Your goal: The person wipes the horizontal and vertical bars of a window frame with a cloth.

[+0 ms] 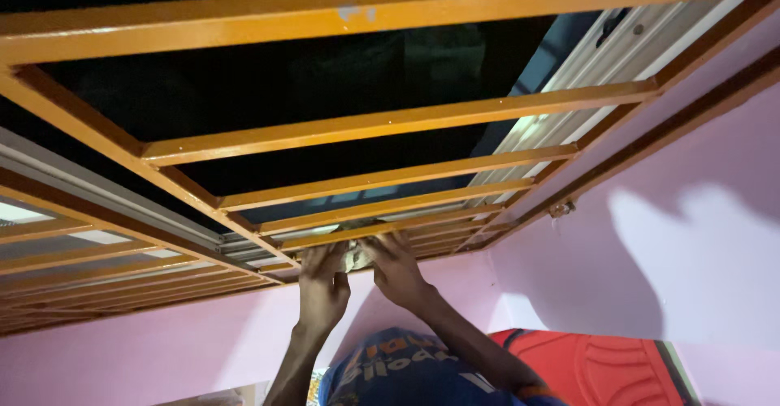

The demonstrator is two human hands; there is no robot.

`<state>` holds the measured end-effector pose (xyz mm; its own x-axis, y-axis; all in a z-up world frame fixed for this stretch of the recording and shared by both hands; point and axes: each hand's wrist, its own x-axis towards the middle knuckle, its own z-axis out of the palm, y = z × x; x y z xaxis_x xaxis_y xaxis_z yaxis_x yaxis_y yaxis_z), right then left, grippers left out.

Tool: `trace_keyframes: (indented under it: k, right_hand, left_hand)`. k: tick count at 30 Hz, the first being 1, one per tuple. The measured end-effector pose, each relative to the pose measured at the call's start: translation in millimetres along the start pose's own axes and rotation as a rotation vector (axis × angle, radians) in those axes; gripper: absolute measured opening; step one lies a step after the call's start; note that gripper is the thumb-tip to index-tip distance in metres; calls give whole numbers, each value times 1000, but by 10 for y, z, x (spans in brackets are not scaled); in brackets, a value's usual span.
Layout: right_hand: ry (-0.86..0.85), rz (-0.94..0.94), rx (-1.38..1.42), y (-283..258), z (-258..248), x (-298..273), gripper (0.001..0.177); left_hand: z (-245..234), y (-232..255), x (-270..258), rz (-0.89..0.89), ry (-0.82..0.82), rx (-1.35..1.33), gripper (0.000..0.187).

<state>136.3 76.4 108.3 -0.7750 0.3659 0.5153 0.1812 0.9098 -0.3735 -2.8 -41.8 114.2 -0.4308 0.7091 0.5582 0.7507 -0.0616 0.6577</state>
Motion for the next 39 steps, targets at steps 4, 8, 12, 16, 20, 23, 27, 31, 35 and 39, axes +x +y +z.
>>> trace_keyframes:
  k: [4,8,12,16,20,23,27,31,35,39]
  right_hand:
    - [19,-32,-60,129,149,-53,56]
    - [-136,76,-28,169,121,-42,46]
    - [-111,51,-37,176,1,-23,46]
    - [-208,139,-57,329,-125,-74,59]
    - [-151,171,-96,546,-482,-185,62]
    - [-76,177,-62,673,-893,-220,59]
    - [-28,261,25,667,-1209,-169,56]
    - [-9,280,-29,603,-1206,-136,53]
    - [21,248,-72,532,-973,-144,56]
    - [-86,183,-137,410,-525,-131,50]
  left_hand:
    - [2,-4,76,5,-24,40,52]
    - [23,36,128,-45,-57,19,49]
    - [128,11,113,-28,-62,22,55]
    - [460,-119,12,-105,-234,51,53]
    - [780,21,2,-215,-459,21,64]
    - [1026,247,154,95,-321,23,60]
    - [1221,460,300,111,-433,-27,59]
    - [1190,464,327,122,-407,-53,57]
    - [1049,357,306,5,-458,-41,54]
    - [681,142,230,-280,-497,-79,46]
